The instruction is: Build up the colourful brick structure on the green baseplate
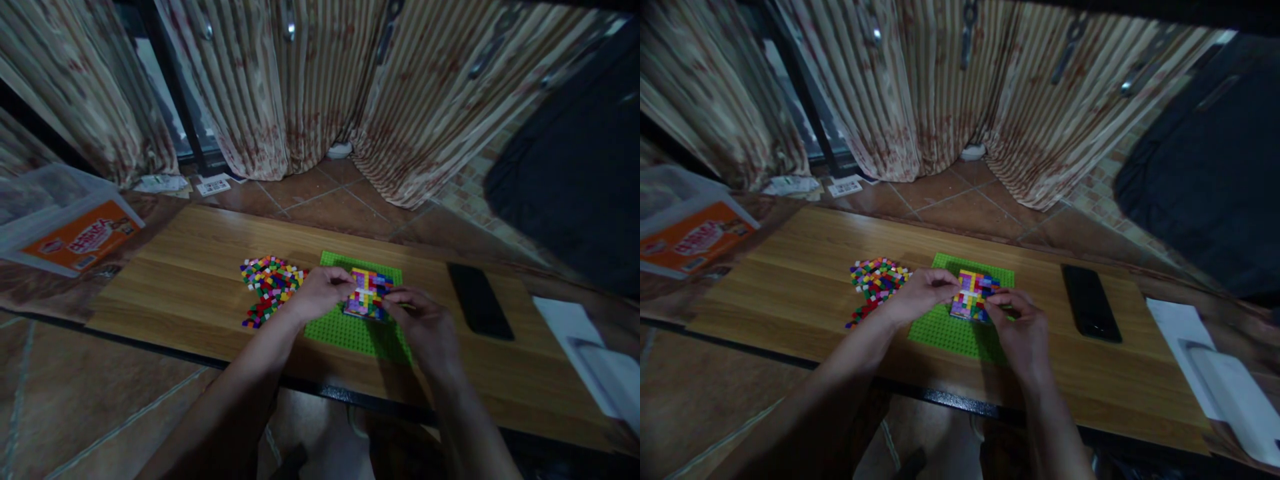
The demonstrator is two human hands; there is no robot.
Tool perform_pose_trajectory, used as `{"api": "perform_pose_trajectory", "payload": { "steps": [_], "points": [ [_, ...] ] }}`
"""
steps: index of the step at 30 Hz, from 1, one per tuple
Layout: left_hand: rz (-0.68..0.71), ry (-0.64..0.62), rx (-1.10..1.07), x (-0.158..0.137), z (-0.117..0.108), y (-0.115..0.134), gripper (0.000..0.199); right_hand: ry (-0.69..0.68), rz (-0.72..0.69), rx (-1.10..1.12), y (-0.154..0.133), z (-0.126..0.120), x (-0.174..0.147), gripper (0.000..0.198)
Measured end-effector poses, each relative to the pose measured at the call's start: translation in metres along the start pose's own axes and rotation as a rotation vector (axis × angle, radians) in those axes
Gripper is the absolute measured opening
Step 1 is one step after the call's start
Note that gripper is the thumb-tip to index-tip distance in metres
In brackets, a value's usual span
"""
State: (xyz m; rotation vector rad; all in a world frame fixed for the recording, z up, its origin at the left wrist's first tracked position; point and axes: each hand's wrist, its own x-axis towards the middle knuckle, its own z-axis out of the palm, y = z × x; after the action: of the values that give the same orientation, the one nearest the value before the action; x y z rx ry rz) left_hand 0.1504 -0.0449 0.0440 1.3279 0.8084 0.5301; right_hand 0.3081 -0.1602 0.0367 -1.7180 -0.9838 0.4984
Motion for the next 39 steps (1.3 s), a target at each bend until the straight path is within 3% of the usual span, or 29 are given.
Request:
{"api": "perform_pose_trajectory", "payload": {
  "steps": [3,7,10,12,14,18,27,39],
  "points": [
    [0.004,0.029,-0.017,0.002,-0.003,0.001,0.008,0.108,0.018,0.01,-0.007,0.001,-0.001,0.018],
    [0.055,0.134,-0.093,0.002,-0.014,0.008,0.009,0.201,-0.263,-0.138,-0.024,0.01,-0.012,0.012],
    [0.104,0.279,-0.18,0.001,-0.026,0.013,0.015,0.05,-0.383,-0.143,-0.036,0.026,-0.028,0.009],
    [0.128,0.382,-0.237,0.0,-0.036,0.016,0.018,-0.157,-0.454,-0.169,-0.042,0.039,-0.037,0.011],
    [0.141,0.452,-0.273,-0.001,-0.044,0.018,0.018,-0.28,-0.495,-0.202,-0.044,0.053,-0.044,0.017],
    [0.153,0.495,-0.288,-0.003,-0.055,0.019,0.018,-0.352,-0.472,-0.279,-0.042,0.075,-0.048,0.02],
    [0.128,0.485,-0.31,-0.01,-0.056,0.022,0.013,-0.3,-0.428,-0.356,-0.034,0.11,-0.039,0.026],
    [0.089,0.461,-0.263,-0.01,-0.056,0.023,0.016,-0.382,-0.412,-0.389,-0.032,0.121,-0.031,0.026]
  ]
}}
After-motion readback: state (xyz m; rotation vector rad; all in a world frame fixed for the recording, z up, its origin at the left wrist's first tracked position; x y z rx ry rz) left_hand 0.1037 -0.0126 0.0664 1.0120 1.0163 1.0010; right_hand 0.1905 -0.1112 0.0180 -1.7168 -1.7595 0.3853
